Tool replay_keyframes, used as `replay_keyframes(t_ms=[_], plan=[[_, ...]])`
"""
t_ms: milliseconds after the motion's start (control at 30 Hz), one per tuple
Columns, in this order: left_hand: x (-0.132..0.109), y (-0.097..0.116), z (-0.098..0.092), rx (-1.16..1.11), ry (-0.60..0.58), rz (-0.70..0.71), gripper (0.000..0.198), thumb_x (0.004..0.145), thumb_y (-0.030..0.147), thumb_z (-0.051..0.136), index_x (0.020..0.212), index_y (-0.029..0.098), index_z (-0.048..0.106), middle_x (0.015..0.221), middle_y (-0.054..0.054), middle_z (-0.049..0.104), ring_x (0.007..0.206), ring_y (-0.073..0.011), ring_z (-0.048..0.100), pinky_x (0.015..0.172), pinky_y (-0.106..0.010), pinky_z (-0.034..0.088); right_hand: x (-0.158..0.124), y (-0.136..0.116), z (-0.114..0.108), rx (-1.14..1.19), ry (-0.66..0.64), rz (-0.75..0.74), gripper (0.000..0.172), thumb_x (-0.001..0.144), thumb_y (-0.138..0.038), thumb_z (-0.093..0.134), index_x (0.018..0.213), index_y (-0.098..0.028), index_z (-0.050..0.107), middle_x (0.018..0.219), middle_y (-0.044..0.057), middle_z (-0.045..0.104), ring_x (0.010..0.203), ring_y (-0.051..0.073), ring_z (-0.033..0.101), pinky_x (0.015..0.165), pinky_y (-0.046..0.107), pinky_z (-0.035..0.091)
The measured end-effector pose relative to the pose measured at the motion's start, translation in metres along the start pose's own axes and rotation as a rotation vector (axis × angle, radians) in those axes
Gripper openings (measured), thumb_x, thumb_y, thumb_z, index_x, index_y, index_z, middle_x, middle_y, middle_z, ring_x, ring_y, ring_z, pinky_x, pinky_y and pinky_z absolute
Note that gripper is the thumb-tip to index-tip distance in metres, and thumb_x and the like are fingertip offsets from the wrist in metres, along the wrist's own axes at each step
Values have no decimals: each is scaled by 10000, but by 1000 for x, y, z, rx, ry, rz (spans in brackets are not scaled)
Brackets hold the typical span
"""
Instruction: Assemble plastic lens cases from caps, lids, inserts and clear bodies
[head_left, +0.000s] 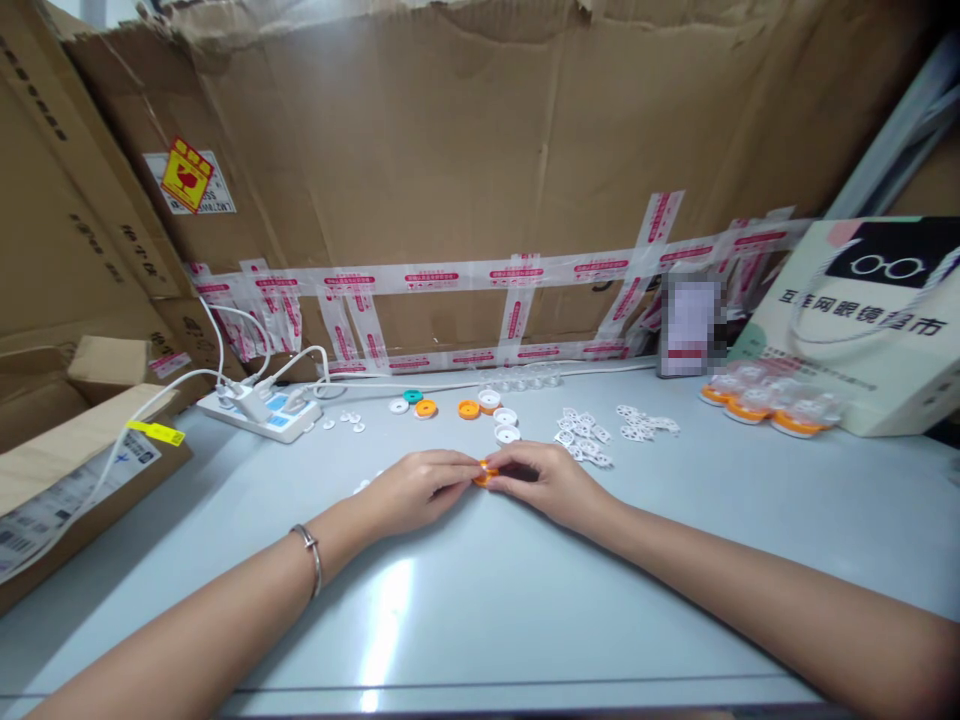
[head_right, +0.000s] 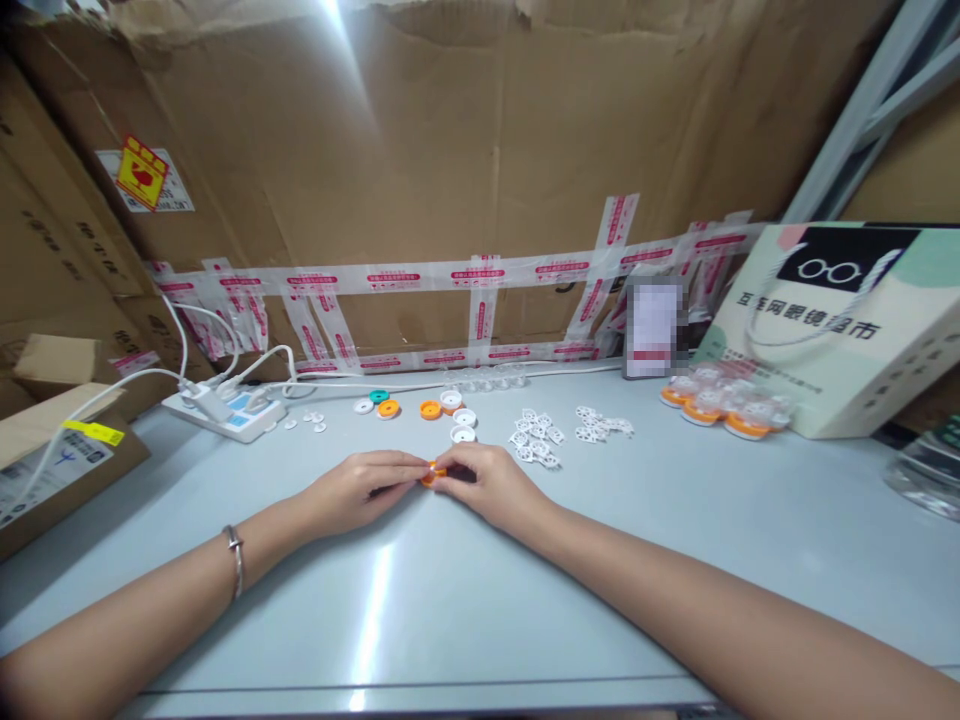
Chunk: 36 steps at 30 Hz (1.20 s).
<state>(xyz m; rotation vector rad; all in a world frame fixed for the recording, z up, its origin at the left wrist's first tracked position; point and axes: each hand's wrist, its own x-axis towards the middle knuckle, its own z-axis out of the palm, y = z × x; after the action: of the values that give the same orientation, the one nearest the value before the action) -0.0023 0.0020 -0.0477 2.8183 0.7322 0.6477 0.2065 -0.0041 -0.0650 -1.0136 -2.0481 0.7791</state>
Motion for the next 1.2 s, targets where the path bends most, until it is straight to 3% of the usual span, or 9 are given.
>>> replay_keyframes(t_ms=[267,533,633,733,867,967,1200], plan=[[-1,0,2,15,-16,-7,300,883,142,401,1104,166,603,1095,-76,644,983,-148,603,875,-261,487,0,4,1,-63,-20,-91,112,798,-256,586,837,-198,673,928,56,681,859,163,631,814,309,488],[0,8,-2,73,-101,0,295,870,116,397,1083,158,597,1091,-95,621,987,-178,583,867,-298,479,-1,4,2,-202,-56,-163,146,835,-248,532,787,-192,658,939,77,657,844,169,622,781,314,493],[2,7,-16,19,-111,-36,260,882,159,411,1061,167,599,1090,-84,611,994,-161,575,885,-281,460,-1,4,1,-175,-44,-142,140,829,-258,542,800,-192,662,928,76,661,839,171,625,783,320,492],[-1,-3,-40,13,-57,-156,203,866,193,447,969,175,621,1023,-71,627,958,-164,581,861,-291,454,-1,4,0,-140,-20,-126,138,822,-279,553,820,-201,666,912,69,670,841,174,627,791,326,487],[-15,-21,-75,95,-255,-395,183,822,233,487,856,186,660,890,-44,642,799,-160,595,730,-260,455,-1,3,-1,-117,-14,-77,128,805,-297,576,834,-207,664,881,52,670,813,163,622,763,302,480],[-22,-29,-88,116,-369,-526,171,776,270,537,860,186,660,896,-43,638,786,-162,587,679,-234,435,0,1,-2,-109,-8,-35,123,775,-306,612,828,-203,652,855,40,661,788,157,611,740,292,473],[-18,-28,-68,33,-372,-530,158,702,291,601,821,205,658,849,-19,633,769,-157,577,661,-221,415,0,0,-2,-87,-32,15,241,715,-271,641,928,-203,550,957,43,631,882,169,604,811,326,483]])
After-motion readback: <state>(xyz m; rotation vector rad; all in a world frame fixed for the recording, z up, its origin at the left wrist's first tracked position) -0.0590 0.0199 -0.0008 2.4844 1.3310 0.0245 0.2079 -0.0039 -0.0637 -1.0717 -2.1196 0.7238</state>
